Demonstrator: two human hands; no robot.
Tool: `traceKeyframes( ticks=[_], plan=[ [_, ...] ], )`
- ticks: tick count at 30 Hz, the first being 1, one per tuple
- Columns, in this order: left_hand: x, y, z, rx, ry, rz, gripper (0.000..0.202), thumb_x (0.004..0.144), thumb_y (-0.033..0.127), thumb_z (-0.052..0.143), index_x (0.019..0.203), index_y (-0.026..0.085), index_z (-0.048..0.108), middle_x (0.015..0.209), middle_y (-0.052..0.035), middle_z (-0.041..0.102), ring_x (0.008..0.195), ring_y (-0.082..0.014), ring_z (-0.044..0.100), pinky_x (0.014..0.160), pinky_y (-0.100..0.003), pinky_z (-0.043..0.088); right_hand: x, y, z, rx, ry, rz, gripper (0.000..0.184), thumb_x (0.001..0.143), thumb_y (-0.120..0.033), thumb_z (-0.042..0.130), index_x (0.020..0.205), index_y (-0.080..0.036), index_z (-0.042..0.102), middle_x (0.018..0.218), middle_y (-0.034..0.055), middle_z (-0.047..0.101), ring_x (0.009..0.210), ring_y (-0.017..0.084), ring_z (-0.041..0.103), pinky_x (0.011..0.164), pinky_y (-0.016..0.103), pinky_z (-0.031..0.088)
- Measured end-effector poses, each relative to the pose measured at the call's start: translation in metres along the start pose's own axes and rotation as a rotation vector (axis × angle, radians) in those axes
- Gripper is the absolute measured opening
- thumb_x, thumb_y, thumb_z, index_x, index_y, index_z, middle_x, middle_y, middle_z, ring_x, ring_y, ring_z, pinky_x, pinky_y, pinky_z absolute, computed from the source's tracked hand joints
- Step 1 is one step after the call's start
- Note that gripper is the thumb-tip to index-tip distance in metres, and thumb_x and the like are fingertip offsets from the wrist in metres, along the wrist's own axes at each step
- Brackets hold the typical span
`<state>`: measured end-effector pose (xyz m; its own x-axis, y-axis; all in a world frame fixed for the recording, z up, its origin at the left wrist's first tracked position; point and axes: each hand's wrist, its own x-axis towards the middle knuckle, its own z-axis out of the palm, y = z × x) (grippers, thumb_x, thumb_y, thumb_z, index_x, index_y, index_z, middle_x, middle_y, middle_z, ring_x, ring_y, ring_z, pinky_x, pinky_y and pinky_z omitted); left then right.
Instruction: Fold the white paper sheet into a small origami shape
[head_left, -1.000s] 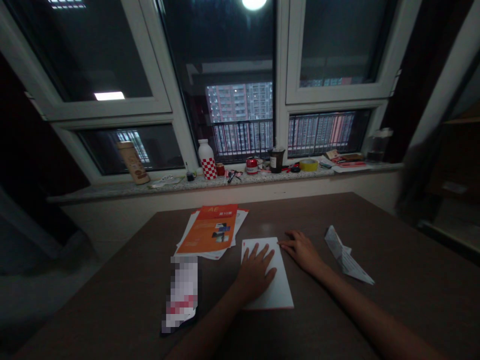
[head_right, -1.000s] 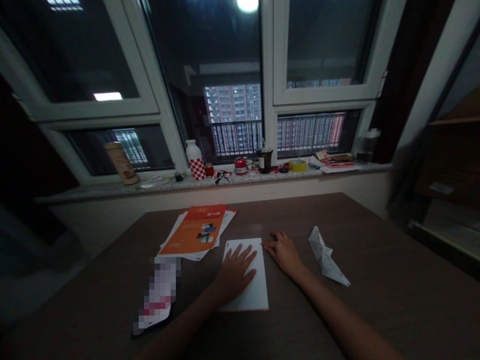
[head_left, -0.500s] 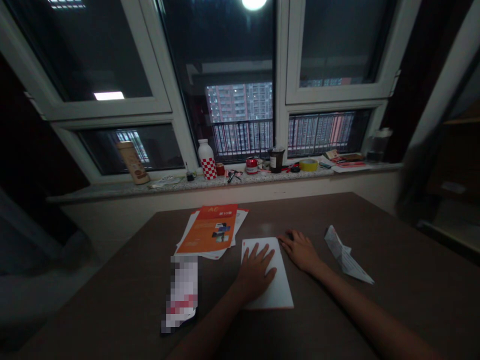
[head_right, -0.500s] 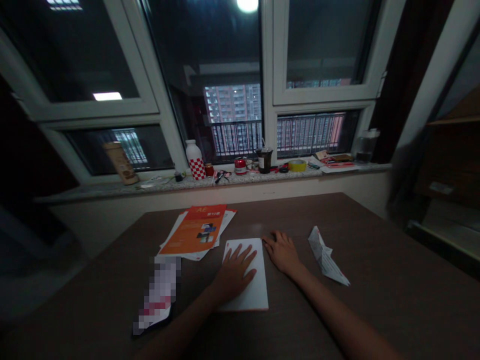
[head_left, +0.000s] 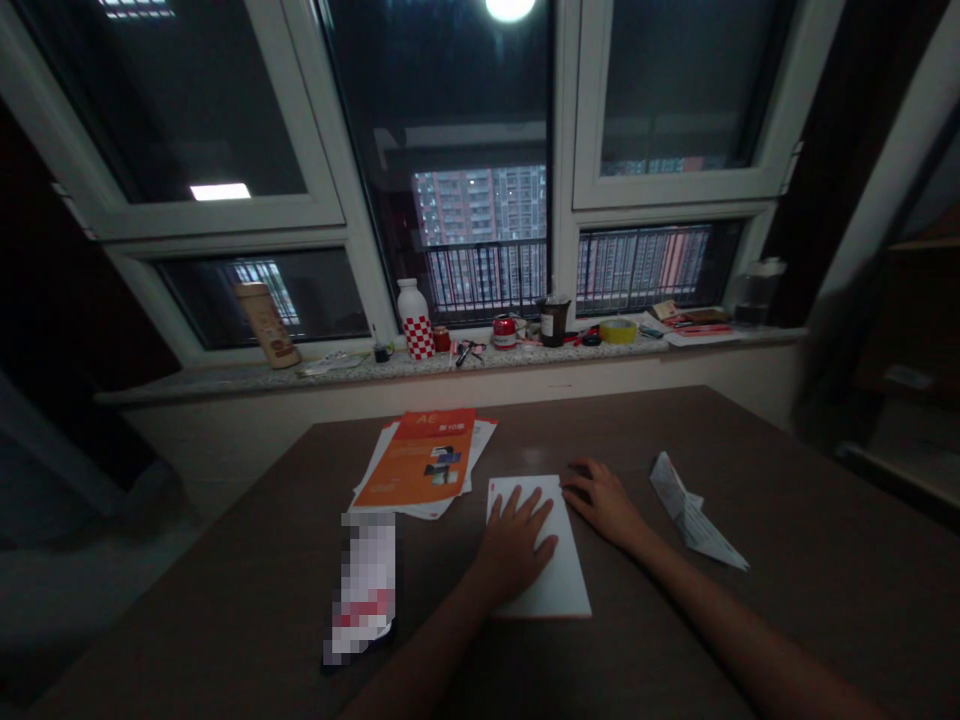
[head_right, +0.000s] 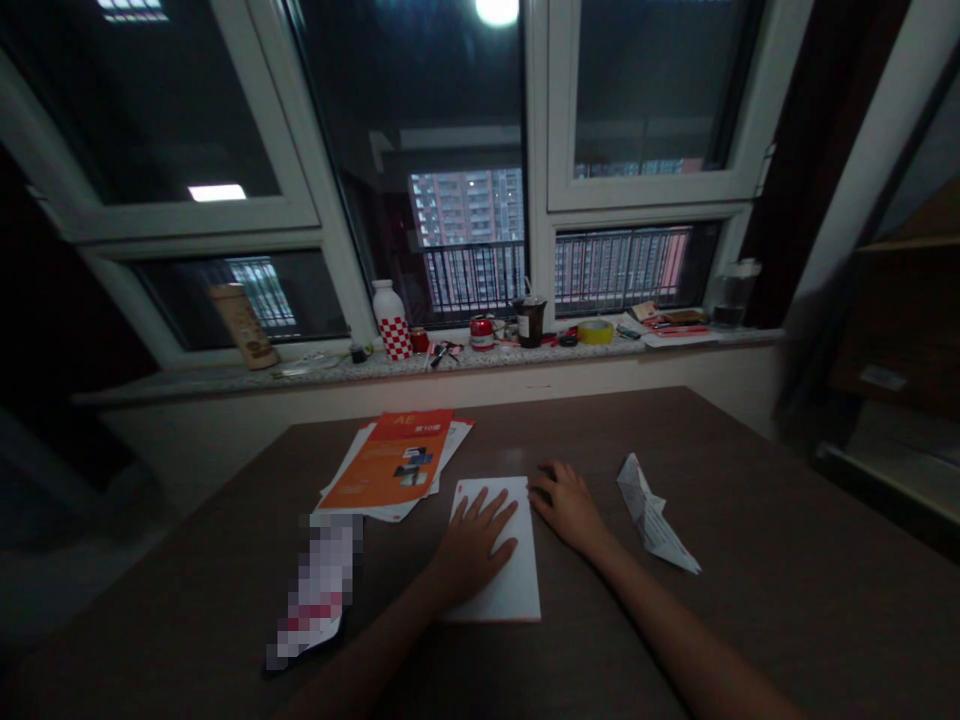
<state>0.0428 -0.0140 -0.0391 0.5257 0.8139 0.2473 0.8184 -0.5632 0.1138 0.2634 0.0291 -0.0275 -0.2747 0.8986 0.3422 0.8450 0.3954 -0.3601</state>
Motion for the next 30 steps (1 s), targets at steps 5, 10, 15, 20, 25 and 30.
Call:
traceKeyframes(
  ticks=[5, 10, 15, 20, 25, 30],
  plan=[
    [0.001, 0.0, 0.001, 0.011, 0.017, -0.004, 0.053, 0.096, 0.051, 0.037, 0.146, 0.033, 0.036, 0.155, 0.0004, 0.032, 0.144, -0.0309, 0.024, 0.115, -0.057, 0.023, 0.001, 0.0, 0.002, 0.016, 0.0, 0.034, 0.028, 0.088, -0.041, 0.057, 0.11, -0.03, 0.069, 0.127, 0.0083, 0.054, 0.119, 0.027, 0.049, 0.1, 0.044, 0.038],
    [0.001, 0.0, 0.003, 0.022, 0.029, -0.008, 0.054, 0.096, 0.053, 0.037, 0.146, 0.033, 0.036, 0.155, 0.0001, 0.032, 0.143, -0.0308, 0.025, 0.115, -0.056, 0.023, 0.003, 0.004, 0.002, 0.049, -0.046, 0.068, 0.03, 0.083, -0.039, 0.063, 0.111, -0.03, 0.069, 0.131, 0.0081, 0.053, 0.121, 0.027, 0.048, 0.101, 0.044, 0.037],
    [0.001, 0.0, 0.004, 0.016, 0.032, -0.015, 0.054, 0.096, 0.054, 0.036, 0.146, 0.033, 0.036, 0.155, -0.0001, 0.033, 0.143, -0.0312, 0.024, 0.115, -0.056, 0.023, 0.002, 0.008, 0.0, 0.096, -0.103, 0.058, 0.036, 0.079, -0.039, 0.066, 0.114, -0.031, 0.068, 0.137, 0.0077, 0.049, 0.127, 0.029, 0.044, 0.103, 0.047, 0.036],
    [0.007, -0.002, 0.005, 0.008, 0.03, -0.035, 0.054, 0.096, 0.056, 0.035, 0.145, 0.033, 0.038, 0.155, -0.0002, 0.034, 0.143, -0.0317, 0.024, 0.114, -0.057, 0.022, -0.001, 0.01, 0.001, 0.133, -0.119, 0.04, 0.038, 0.077, -0.039, 0.068, 0.114, -0.031, 0.068, 0.14, 0.0081, 0.047, 0.129, 0.029, 0.043, 0.106, 0.046, 0.034],
    [0.015, -0.007, 0.004, 0.01, 0.022, -0.07, 0.053, 0.096, 0.054, 0.035, 0.144, 0.032, 0.04, 0.155, -0.0006, 0.034, 0.143, -0.0314, 0.024, 0.115, -0.057, 0.021, -0.004, 0.008, -0.001, 0.153, -0.131, 0.016, 0.041, 0.076, -0.04, 0.07, 0.115, -0.03, 0.068, 0.143, 0.0088, 0.045, 0.132, 0.029, 0.041, 0.108, 0.046, 0.032],
    [0.017, -0.009, 0.001, -0.005, 0.056, -0.08, 0.051, 0.096, 0.051, 0.039, 0.142, 0.03, 0.042, 0.153, -0.0013, 0.037, 0.142, -0.0299, 0.027, 0.115, -0.056, 0.023, -0.005, 0.006, -0.003, 0.149, -0.138, 0.004, 0.038, 0.076, -0.04, 0.069, 0.114, -0.031, 0.068, 0.144, 0.0085, 0.044, 0.132, 0.029, 0.04, 0.108, 0.045, 0.031]
  ],
)
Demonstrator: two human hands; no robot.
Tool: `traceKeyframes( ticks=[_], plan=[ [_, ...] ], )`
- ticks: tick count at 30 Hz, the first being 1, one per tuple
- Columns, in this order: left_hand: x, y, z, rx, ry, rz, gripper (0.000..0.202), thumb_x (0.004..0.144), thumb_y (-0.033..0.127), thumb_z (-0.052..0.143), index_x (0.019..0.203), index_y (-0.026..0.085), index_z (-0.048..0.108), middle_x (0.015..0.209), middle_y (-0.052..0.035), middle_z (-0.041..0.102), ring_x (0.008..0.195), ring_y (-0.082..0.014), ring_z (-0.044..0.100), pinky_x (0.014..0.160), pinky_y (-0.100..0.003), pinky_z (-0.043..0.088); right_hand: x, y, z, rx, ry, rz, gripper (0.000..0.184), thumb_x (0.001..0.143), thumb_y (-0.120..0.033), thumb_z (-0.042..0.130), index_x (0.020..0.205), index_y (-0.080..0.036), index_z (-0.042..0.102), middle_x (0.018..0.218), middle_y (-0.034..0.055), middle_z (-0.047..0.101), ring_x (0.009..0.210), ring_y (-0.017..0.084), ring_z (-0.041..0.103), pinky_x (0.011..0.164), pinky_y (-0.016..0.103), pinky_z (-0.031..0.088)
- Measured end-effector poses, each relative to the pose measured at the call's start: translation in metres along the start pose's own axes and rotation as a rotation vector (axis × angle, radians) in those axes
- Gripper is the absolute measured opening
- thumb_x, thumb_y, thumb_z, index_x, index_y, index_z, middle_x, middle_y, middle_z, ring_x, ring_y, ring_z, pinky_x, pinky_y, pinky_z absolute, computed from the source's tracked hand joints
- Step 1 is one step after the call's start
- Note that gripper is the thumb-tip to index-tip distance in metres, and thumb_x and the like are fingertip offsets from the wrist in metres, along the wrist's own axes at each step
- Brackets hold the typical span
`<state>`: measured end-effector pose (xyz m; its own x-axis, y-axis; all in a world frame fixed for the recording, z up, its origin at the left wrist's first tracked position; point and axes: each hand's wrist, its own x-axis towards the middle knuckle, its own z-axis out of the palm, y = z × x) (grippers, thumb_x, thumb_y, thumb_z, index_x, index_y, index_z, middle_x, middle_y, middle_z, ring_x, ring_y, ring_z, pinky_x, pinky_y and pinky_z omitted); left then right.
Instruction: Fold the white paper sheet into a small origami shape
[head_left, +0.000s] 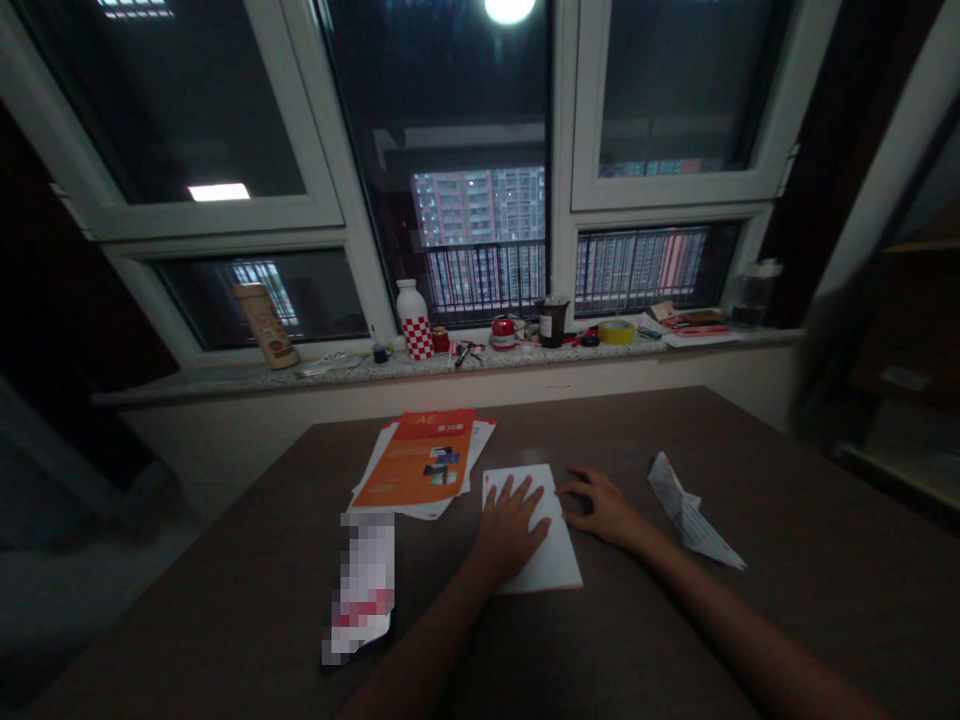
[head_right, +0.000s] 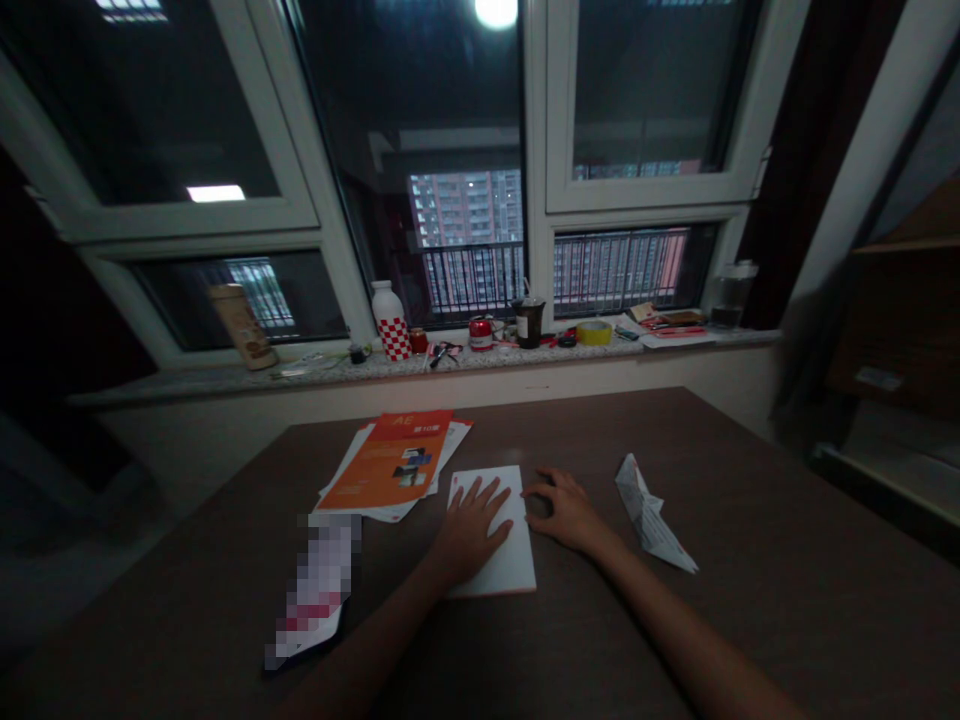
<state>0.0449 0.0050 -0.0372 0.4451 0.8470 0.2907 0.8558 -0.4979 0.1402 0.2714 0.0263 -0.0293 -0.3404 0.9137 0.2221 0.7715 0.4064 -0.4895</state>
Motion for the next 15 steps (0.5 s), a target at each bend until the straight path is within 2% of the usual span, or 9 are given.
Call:
traceKeyframes(
  ticks=[4, 7, 11, 15],
  plan=[
    [-0.004, 0.005, -0.006, -0.025, 0.05, 0.057, 0.042, 0.094, 0.041, 0.045, 0.132, 0.025, 0.053, 0.144, -0.0049, 0.049, 0.137, -0.0248, 0.037, 0.116, -0.05, 0.022, -0.001, -0.002, -0.001, -0.008, 0.001, 0.0, 0.037, 0.078, -0.041, 0.067, 0.114, -0.032, 0.068, 0.142, 0.0079, 0.045, 0.132, 0.028, 0.04, 0.108, 0.045, 0.031],
    [-0.011, 0.008, -0.009, -0.049, 0.031, 0.064, 0.038, 0.094, 0.04, 0.047, 0.128, 0.028, 0.057, 0.138, -0.0032, 0.056, 0.132, -0.0247, 0.043, 0.115, -0.052, 0.025, -0.002, -0.004, -0.002, -0.028, -0.002, 0.004, 0.036, 0.078, -0.039, 0.066, 0.114, -0.032, 0.068, 0.141, 0.0079, 0.046, 0.132, 0.028, 0.04, 0.109, 0.044, 0.03],
    [-0.02, 0.008, -0.008, -0.03, -0.054, 0.036, 0.052, 0.093, 0.053, 0.044, 0.141, 0.034, 0.043, 0.151, -0.0015, 0.04, 0.141, -0.033, 0.029, 0.111, -0.064, 0.021, -0.003, -0.007, -0.003, -0.044, -0.001, 0.003, 0.034, 0.08, -0.04, 0.064, 0.112, -0.031, 0.068, 0.141, 0.0081, 0.046, 0.131, 0.028, 0.04, 0.108, 0.044, 0.031],
    [-0.023, 0.006, -0.007, -0.012, -0.13, 0.035, 0.061, 0.093, 0.062, 0.036, 0.148, 0.037, 0.03, 0.158, 0.0001, 0.026, 0.144, -0.036, 0.017, 0.11, -0.069, 0.015, -0.003, -0.007, -0.003, -0.033, 0.005, 0.0, 0.035, 0.08, -0.041, 0.064, 0.113, -0.031, 0.068, 0.141, 0.0082, 0.045, 0.132, 0.028, 0.039, 0.108, 0.044, 0.031]
  ],
)
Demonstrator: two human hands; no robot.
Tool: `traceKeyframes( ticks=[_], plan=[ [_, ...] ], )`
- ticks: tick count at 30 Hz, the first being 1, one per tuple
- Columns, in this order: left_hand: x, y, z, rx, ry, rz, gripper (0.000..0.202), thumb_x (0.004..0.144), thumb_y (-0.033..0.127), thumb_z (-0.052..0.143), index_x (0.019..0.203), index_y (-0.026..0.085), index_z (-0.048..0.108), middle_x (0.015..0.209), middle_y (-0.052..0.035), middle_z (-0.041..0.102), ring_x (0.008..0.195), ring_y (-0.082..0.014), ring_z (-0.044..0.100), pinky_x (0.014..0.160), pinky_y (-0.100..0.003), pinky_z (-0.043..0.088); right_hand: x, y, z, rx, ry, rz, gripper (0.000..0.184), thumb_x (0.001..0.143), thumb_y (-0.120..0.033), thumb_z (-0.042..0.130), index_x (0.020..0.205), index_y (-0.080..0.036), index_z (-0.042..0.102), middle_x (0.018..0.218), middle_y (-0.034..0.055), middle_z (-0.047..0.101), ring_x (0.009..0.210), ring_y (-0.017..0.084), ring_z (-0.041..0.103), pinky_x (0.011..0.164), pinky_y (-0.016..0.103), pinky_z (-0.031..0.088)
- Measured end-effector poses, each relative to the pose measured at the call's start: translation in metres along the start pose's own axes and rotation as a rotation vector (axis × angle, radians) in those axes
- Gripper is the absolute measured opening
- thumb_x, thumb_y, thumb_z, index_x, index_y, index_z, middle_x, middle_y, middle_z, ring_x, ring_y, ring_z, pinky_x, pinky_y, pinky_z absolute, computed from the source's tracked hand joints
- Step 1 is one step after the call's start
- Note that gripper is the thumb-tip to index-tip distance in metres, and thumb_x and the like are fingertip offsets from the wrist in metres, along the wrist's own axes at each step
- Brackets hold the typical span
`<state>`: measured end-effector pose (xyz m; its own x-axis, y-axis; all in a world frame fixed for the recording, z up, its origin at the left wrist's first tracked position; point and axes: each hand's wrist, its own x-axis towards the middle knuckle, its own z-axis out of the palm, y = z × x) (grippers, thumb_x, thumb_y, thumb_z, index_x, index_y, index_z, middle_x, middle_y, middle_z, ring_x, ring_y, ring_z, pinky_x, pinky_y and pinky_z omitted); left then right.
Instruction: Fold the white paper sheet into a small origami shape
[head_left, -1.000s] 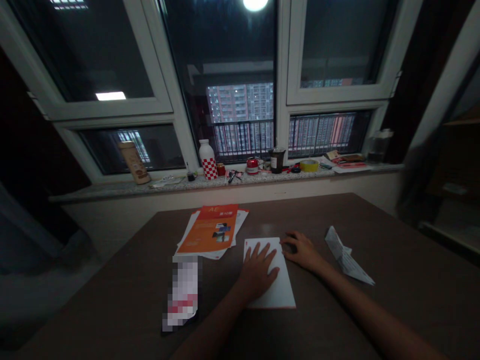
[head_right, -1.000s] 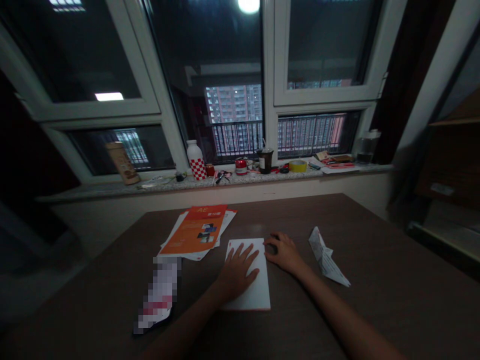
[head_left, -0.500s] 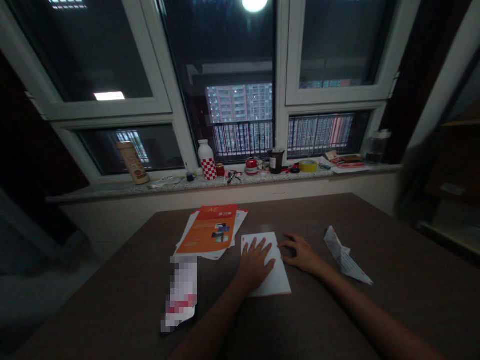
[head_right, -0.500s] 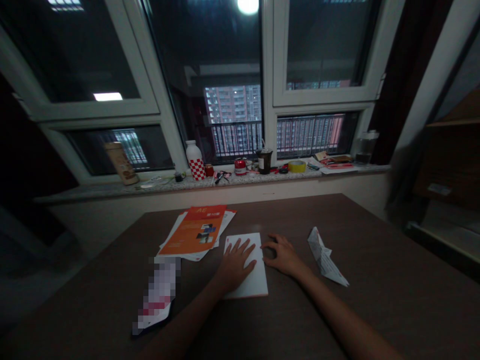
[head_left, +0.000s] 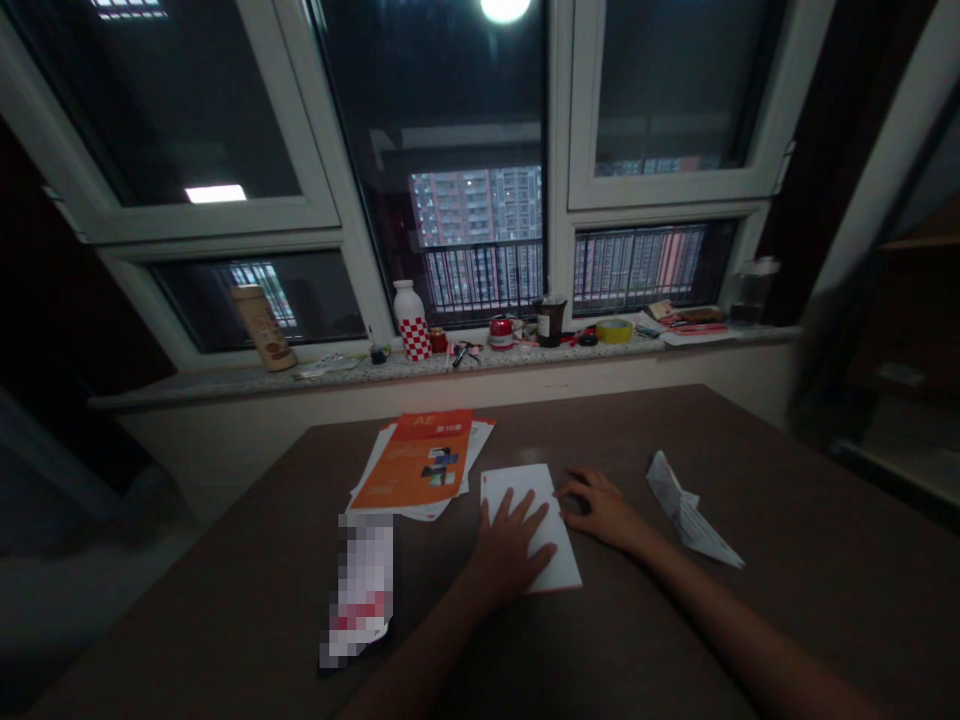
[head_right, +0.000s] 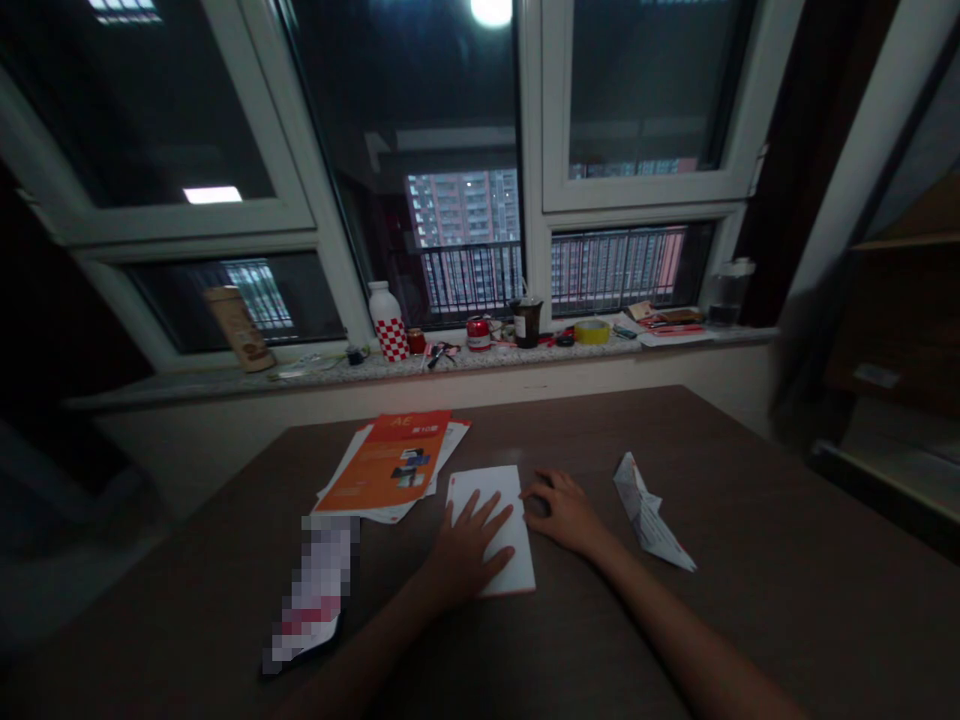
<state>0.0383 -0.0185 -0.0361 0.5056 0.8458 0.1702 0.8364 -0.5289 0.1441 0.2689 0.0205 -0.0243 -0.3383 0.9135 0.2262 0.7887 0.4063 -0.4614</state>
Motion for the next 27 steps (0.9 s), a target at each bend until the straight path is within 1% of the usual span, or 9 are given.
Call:
traceKeyframes(
  ticks=[3, 6, 14, 18, 21, 23, 25, 27],
  plan=[
    [0.002, 0.0, -0.002, -0.011, -0.02, -0.002, 0.063, 0.093, 0.065, 0.032, 0.149, 0.038, 0.026, 0.159, 0.0009, 0.022, 0.145, -0.036, 0.014, 0.11, -0.07, 0.013, 0.002, 0.003, 0.0, 0.015, -0.016, -0.008, 0.037, 0.078, -0.042, 0.066, 0.114, -0.032, 0.067, 0.142, 0.0081, 0.044, 0.132, 0.028, 0.039, 0.109, 0.044, 0.031],
    [0.005, -0.001, -0.004, -0.01, -0.037, -0.019, 0.063, 0.093, 0.064, 0.031, 0.15, 0.037, 0.026, 0.159, 0.0006, 0.021, 0.146, -0.0363, 0.013, 0.11, -0.07, 0.011, 0.003, 0.005, 0.001, 0.02, -0.035, -0.009, 0.041, 0.078, -0.044, 0.066, 0.118, -0.033, 0.066, 0.143, 0.0079, 0.043, 0.132, 0.029, 0.039, 0.109, 0.045, 0.03],
    [0.02, -0.009, -0.005, 0.008, -0.011, -0.038, 0.061, 0.094, 0.063, 0.031, 0.148, 0.037, 0.029, 0.158, 0.0014, 0.025, 0.146, -0.0336, 0.016, 0.112, -0.067, 0.013, 0.004, 0.008, 0.004, 0.02, -0.05, -0.008, 0.047, 0.077, -0.047, 0.067, 0.122, -0.035, 0.063, 0.145, 0.0072, 0.042, 0.134, 0.031, 0.037, 0.109, 0.048, 0.029],
    [0.025, -0.013, -0.004, 0.026, 0.009, -0.014, 0.059, 0.094, 0.061, 0.034, 0.147, 0.036, 0.032, 0.157, 0.002, 0.029, 0.145, -0.032, 0.019, 0.113, -0.065, 0.017, 0.003, 0.007, 0.003, 0.016, -0.055, -0.007, 0.047, 0.076, -0.047, 0.069, 0.122, -0.034, 0.064, 0.145, 0.0084, 0.041, 0.134, 0.031, 0.037, 0.109, 0.047, 0.03],
    [0.023, -0.013, -0.004, 0.035, 0.068, 0.002, 0.054, 0.096, 0.055, 0.034, 0.144, 0.031, 0.04, 0.154, -0.0013, 0.036, 0.144, -0.0286, 0.025, 0.114, -0.06, 0.02, 0.001, 0.006, 0.003, 0.024, -0.044, -0.021, 0.044, 0.078, -0.048, 0.067, 0.119, -0.033, 0.065, 0.145, 0.0083, 0.042, 0.134, 0.029, 0.037, 0.109, 0.045, 0.03],
    [0.018, -0.01, -0.006, 0.036, 0.099, 0.028, 0.05, 0.097, 0.049, 0.035, 0.141, 0.027, 0.045, 0.151, -0.0035, 0.041, 0.142, -0.0259, 0.029, 0.116, -0.057, 0.019, 0.0, 0.006, 0.002, 0.03, -0.034, -0.02, 0.042, 0.078, -0.049, 0.067, 0.117, -0.033, 0.066, 0.144, 0.0079, 0.042, 0.134, 0.028, 0.037, 0.11, 0.045, 0.03],
    [0.012, -0.006, -0.008, 0.026, 0.104, 0.057, 0.049, 0.097, 0.049, 0.037, 0.14, 0.027, 0.046, 0.15, -0.0034, 0.042, 0.142, -0.0262, 0.029, 0.116, -0.058, 0.017, 0.0, 0.005, 0.001, 0.028, -0.031, -0.014, 0.041, 0.078, -0.048, 0.067, 0.117, -0.033, 0.067, 0.143, 0.008, 0.043, 0.134, 0.028, 0.037, 0.11, 0.045, 0.029],
    [0.006, -0.002, -0.01, 0.003, 0.087, 0.068, 0.053, 0.096, 0.054, 0.036, 0.142, 0.029, 0.042, 0.152, -0.0021, 0.039, 0.143, -0.0276, 0.026, 0.116, -0.06, 0.014, 0.0, 0.005, 0.0, 0.026, -0.033, -0.012, 0.041, 0.078, -0.048, 0.067, 0.116, -0.033, 0.067, 0.143, 0.0082, 0.044, 0.134, 0.028, 0.037, 0.11, 0.045, 0.029]
  ],
)
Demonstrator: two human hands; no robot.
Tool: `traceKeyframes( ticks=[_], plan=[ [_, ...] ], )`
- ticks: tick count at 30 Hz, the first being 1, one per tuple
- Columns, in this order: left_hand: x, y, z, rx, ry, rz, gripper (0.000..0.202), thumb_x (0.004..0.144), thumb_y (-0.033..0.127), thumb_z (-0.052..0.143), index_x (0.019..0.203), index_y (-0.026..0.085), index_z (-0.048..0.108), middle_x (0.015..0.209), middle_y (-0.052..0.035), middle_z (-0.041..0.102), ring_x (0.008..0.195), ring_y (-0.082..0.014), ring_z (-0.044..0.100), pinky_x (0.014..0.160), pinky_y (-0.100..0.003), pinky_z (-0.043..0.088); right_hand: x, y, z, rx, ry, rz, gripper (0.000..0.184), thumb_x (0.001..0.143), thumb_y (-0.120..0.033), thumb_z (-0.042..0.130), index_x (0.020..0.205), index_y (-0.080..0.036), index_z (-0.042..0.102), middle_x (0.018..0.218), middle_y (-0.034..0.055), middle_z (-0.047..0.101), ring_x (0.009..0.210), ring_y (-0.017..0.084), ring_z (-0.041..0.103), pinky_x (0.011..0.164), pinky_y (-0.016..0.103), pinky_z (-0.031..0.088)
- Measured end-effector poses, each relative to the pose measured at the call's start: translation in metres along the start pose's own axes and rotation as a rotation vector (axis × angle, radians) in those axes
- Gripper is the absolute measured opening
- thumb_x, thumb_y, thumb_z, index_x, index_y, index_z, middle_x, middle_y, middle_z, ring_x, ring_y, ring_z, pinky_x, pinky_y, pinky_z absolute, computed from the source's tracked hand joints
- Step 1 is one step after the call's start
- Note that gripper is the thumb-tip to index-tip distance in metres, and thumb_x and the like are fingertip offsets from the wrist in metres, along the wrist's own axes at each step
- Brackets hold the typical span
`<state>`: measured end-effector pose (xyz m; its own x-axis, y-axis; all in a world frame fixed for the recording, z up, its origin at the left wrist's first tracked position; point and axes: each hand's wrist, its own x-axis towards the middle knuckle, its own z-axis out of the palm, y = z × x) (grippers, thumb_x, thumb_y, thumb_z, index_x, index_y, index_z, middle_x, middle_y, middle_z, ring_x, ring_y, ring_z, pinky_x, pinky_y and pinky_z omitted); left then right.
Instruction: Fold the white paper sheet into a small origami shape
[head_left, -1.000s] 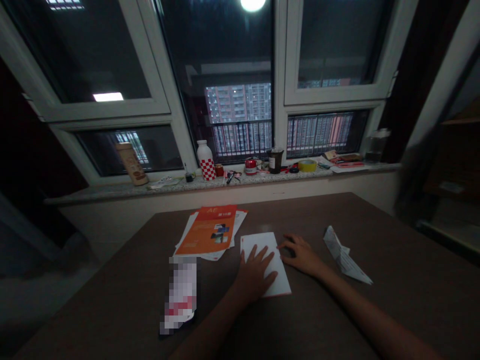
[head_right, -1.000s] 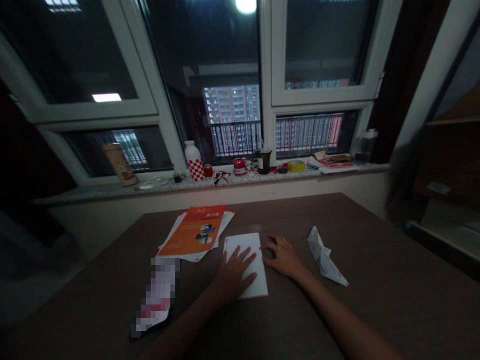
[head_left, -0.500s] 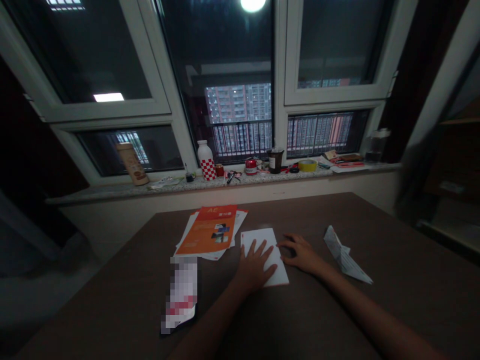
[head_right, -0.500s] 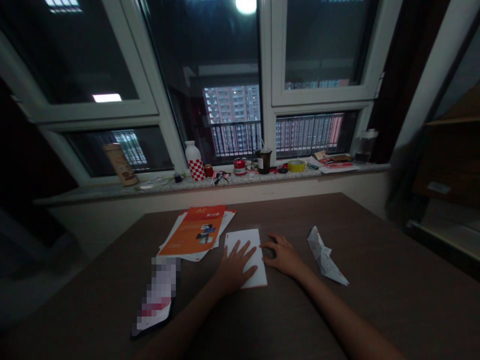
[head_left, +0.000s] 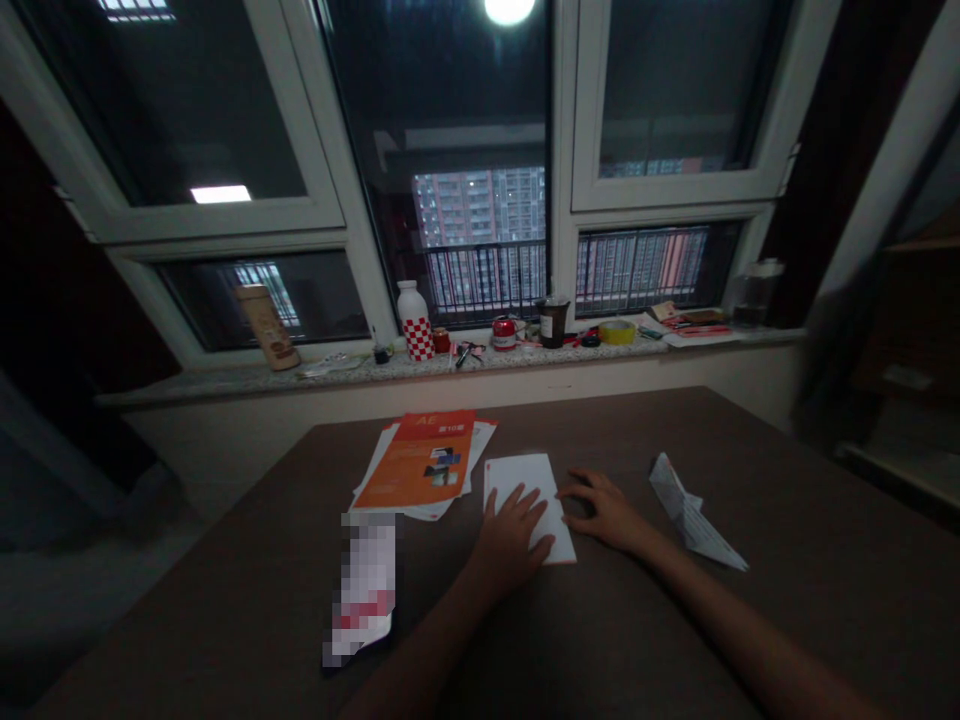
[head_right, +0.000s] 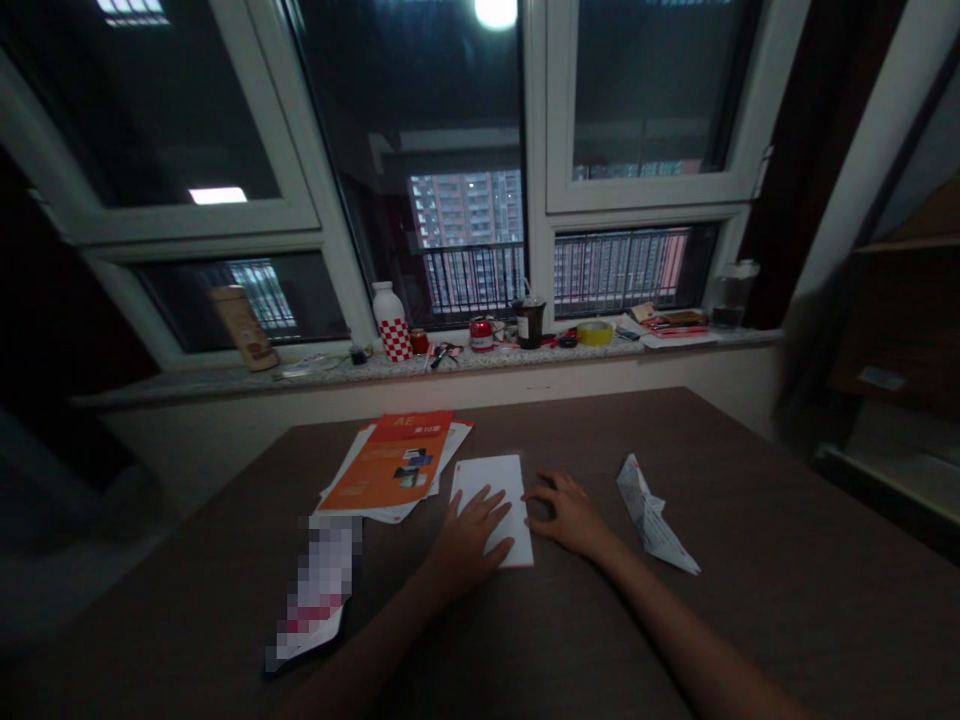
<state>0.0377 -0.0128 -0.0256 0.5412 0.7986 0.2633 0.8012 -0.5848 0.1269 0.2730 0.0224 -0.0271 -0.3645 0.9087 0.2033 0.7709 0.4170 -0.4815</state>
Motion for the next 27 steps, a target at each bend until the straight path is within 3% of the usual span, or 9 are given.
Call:
traceKeyframes(
  ticks=[7, 27],
  plan=[
    [-0.001, 0.006, -0.002, -0.039, -0.147, -0.093, 0.065, 0.092, 0.063, 0.034, 0.15, 0.034, 0.026, 0.159, 0.0016, 0.022, 0.146, -0.0349, 0.013, 0.112, -0.07, 0.011, 0.002, 0.001, 0.0, 0.015, -0.004, -0.001, 0.042, 0.077, -0.047, 0.068, 0.116, -0.032, 0.067, 0.143, 0.0087, 0.044, 0.133, 0.029, 0.038, 0.109, 0.045, 0.03],
    [0.017, -0.008, 0.012, 0.017, -0.101, -0.157, 0.064, 0.093, 0.063, 0.028, 0.15, 0.035, 0.025, 0.159, 0.0027, 0.021, 0.146, -0.0343, 0.011, 0.113, -0.066, 0.009, 0.001, 0.003, -0.001, 0.03, -0.068, -0.029, 0.056, 0.069, -0.047, 0.074, 0.12, -0.028, 0.063, 0.149, 0.0097, 0.037, 0.137, 0.031, 0.033, 0.111, 0.046, 0.028]
  ],
)
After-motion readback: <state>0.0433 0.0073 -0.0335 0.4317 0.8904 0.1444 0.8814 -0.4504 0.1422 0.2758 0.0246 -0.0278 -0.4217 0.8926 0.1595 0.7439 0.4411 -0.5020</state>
